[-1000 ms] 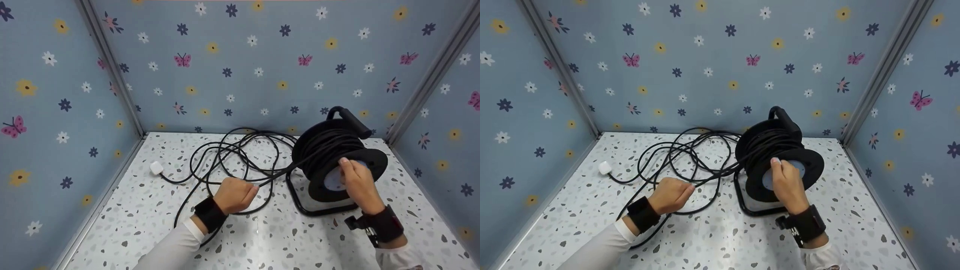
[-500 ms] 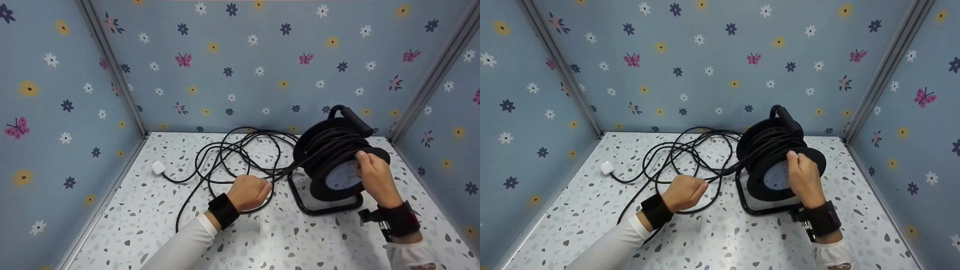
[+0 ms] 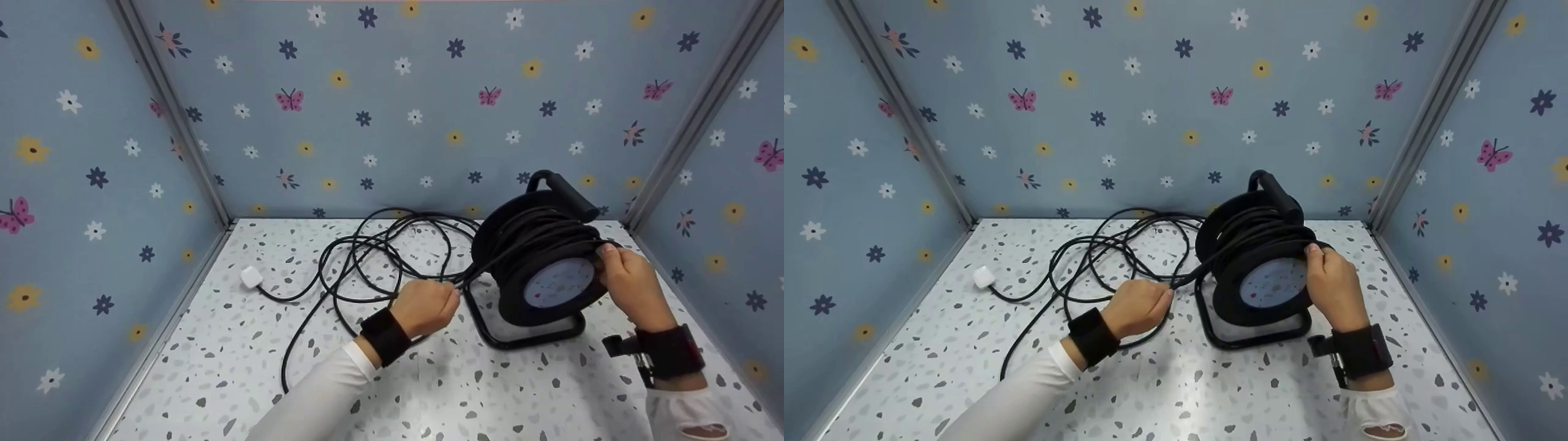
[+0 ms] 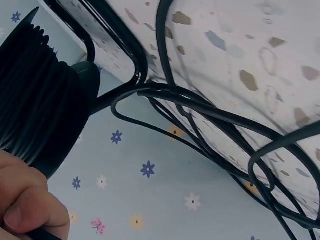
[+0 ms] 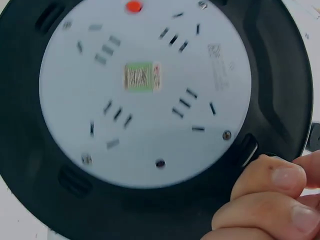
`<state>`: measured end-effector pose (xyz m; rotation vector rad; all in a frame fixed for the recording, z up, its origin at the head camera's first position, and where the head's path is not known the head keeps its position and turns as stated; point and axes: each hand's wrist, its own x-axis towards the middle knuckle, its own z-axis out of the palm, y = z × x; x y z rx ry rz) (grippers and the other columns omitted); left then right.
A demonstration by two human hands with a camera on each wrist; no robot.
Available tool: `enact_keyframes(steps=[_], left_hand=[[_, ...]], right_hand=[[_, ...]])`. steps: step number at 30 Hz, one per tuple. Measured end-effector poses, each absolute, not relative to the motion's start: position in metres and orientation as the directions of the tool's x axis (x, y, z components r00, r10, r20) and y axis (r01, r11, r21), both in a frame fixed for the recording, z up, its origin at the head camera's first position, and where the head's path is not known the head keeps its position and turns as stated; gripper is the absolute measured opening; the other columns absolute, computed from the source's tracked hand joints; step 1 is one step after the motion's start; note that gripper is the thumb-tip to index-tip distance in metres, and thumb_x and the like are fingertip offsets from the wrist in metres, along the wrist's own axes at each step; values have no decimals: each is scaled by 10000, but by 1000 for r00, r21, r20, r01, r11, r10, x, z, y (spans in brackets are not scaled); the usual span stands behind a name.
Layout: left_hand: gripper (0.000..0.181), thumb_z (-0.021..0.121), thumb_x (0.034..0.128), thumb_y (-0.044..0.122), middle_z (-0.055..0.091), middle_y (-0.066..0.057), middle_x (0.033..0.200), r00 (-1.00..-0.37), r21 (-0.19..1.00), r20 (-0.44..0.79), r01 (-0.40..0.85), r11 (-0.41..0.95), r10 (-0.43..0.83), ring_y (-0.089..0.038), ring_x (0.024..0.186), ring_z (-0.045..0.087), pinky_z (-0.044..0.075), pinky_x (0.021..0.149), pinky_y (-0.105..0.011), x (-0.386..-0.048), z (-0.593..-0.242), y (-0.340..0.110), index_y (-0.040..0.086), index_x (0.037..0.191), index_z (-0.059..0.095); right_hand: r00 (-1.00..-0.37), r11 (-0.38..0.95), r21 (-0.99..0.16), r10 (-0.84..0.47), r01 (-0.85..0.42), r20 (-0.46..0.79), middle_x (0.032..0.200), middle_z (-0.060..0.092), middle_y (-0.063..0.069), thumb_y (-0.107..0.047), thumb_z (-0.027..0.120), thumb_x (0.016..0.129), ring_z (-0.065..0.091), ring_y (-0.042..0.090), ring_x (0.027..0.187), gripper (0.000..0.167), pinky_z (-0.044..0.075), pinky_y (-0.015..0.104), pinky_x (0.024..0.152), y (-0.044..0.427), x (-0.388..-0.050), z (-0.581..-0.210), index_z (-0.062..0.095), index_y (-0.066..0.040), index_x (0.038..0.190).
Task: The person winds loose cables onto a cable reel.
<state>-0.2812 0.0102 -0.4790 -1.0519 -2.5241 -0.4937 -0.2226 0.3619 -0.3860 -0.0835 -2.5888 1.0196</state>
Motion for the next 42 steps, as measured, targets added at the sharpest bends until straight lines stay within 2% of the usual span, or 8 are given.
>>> enact_keyframes(steps=[5, 11, 16, 18, 27, 34, 39, 42], left_hand=[[453, 429, 1117, 246, 394, 49, 577, -672, 207, 440, 722, 660, 596, -261, 565, 654, 547, 555, -417, -282, -473, 26, 187, 667, 443], [429, 439, 1123, 239, 460, 17, 603, -698, 250, 431, 702, 667, 572, -281, 617, 687, 573, 608, -452, -281, -467, 41, 170, 702, 487], [441, 400, 1136, 257, 474, 14, 618, -709, 252, 402, 694, 675, 579, -273, 653, 711, 582, 612, -447, -280, -463, 50, 182, 707, 471], [438, 386, 1140, 265, 484, 9, 625, -713, 249, 393, 691, 679, 581, -273, 662, 713, 582, 610, -444, -281, -462, 52, 179, 720, 477], [379, 378, 1155, 278, 502, 17, 686, -730, 267, 339, 680, 683, 594, -249, 676, 684, 550, 605, -425, -283, -457, 46, 149, 834, 532], [344, 469, 1143, 391, 572, 24, 826, -747, 366, 230, 660, 656, 624, -168, 726, 575, 508, 679, -369, -296, -467, 17, 137, 984, 636], [382, 649, 1054, 448, 673, -51, 1009, -762, 253, 27, 631, 734, 646, -240, 909, 659, 585, 834, -439, -305, -483, -22, 73, 1116, 691], [330, 742, 979, 364, 696, -90, 1089, -778, 185, -82, 602, 777, 623, -288, 997, 680, 596, 898, -484, -309, -490, -47, 68, 1122, 715]], right_hand=[[-938, 770, -636, 182, -52, 297, 664, 522, -3, -327, 312, 1184, 472, 139, 569, 515, 376, 304, 589, 375, -225, -392, 524, -50, 805], [-915, 821, -569, 192, -47, 354, 678, 442, 67, -293, 327, 1172, 437, 251, 589, 476, 353, 362, 590, 381, -225, -403, 457, -54, 782], [-878, 833, -553, 246, -25, 410, 752, 546, 234, -261, 379, 1145, 569, 464, 712, 415, 426, 578, 667, 380, -223, -415, 514, 16, 867], [-867, 833, -553, 258, -24, 427, 771, 570, 259, -254, 387, 1142, 593, 496, 745, 407, 433, 630, 701, 380, -223, -417, 525, 29, 884], [-853, 826, -564, 274, -29, 445, 730, 531, 232, -238, 369, 1145, 576, 485, 696, 415, 420, 633, 673, 379, -228, -422, 486, 14, 837], [-862, 818, -575, 305, 20, 404, 694, 463, 142, -266, 348, 1150, 522, 385, 658, 443, 388, 487, 628, 379, -231, -421, 452, -37, 785], [-863, 816, -577, 306, 20, 403, 671, 424, 107, -270, 332, 1156, 485, 349, 621, 460, 368, 439, 618, 382, -232, -423, 440, -49, 767], [-858, 813, -583, 312, 18, 409, 679, 419, 100, -271, 343, 1154, 479, 346, 639, 451, 365, 434, 629, 383, -232, -425, 441, -50, 773]])
